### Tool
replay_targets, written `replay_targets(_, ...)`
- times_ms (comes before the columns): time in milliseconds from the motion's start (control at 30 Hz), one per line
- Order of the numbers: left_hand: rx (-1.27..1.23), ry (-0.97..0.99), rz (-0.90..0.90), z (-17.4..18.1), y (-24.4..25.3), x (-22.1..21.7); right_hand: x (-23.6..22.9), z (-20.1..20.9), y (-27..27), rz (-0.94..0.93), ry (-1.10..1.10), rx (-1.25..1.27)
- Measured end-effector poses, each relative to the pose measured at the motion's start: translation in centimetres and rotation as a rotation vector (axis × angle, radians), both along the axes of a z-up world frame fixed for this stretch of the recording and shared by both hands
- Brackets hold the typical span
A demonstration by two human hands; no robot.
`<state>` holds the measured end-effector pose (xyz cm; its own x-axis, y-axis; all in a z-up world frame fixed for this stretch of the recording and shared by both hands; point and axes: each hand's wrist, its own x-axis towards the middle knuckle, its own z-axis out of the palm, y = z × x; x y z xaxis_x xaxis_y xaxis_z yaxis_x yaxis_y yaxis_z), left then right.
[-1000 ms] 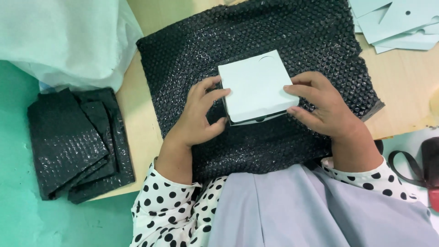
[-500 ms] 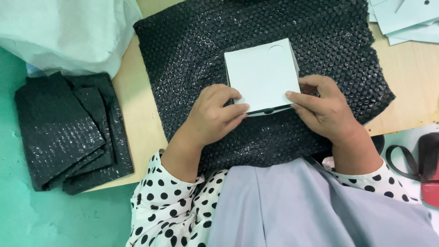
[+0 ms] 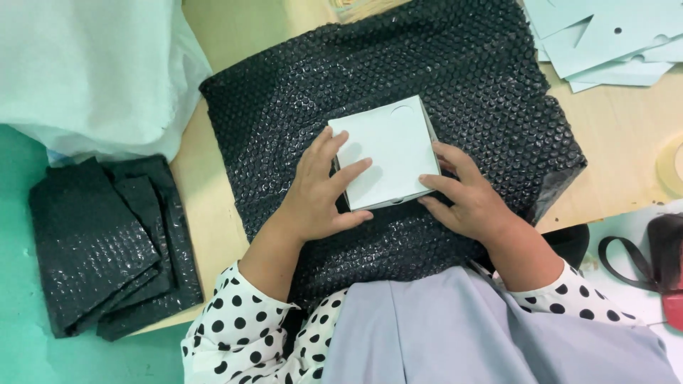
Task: The person places wooden sticks into a small cylindrical container, closes it with a lid, and places it into a white box with other containers. They then wrap the box in black bubble wrap and secure it with tape.
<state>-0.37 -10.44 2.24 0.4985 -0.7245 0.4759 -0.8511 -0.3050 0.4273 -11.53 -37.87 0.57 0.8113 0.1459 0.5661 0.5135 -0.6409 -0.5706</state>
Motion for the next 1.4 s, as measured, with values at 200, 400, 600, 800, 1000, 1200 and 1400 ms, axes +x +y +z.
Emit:
replay_targets(200, -0.041, 0.165, 0.013, -3.0, 0.4, 0.5, -0.3, -0.9, -0.1, -0.108, 0.066, -0.050)
replay_targets(400, -0.005, 0.444, 0.020, -2.0, 1.0, 1.3, -0.6, -3.1, -1.0, -0.193, 0.149, 0.064)
replay_targets(600, 0.125, 0.489, 0.060, -2.4, 1.6, 1.3, -0.9, -3.4, -1.5, -0.195, 0.254, 0.021)
replay_targets(800, 0.041, 0.450, 0.057, -3.0, 1.5, 1.5, -0.2, -4.7, -2.2, -0.190, 0.132, -0.048)
replay_targets(1000, 0.013, 0.496, 0.060, -3.5, 1.6, 1.0, -0.5, -5.2, -2.6, -0.176, 0.071, -0.121)
replay_targets(1200, 0.012, 0.490, 0.049, -3.5, 1.7, 1.2, -0.3, -5.7, -3.1, -0.157, 0.054, -0.112)
replay_targets(1400, 0.070, 0.506, 0.044, -2.0, 2.2, 1.2, 0.6, -3.5, -1.3, -0.075, 0.023, -0.116)
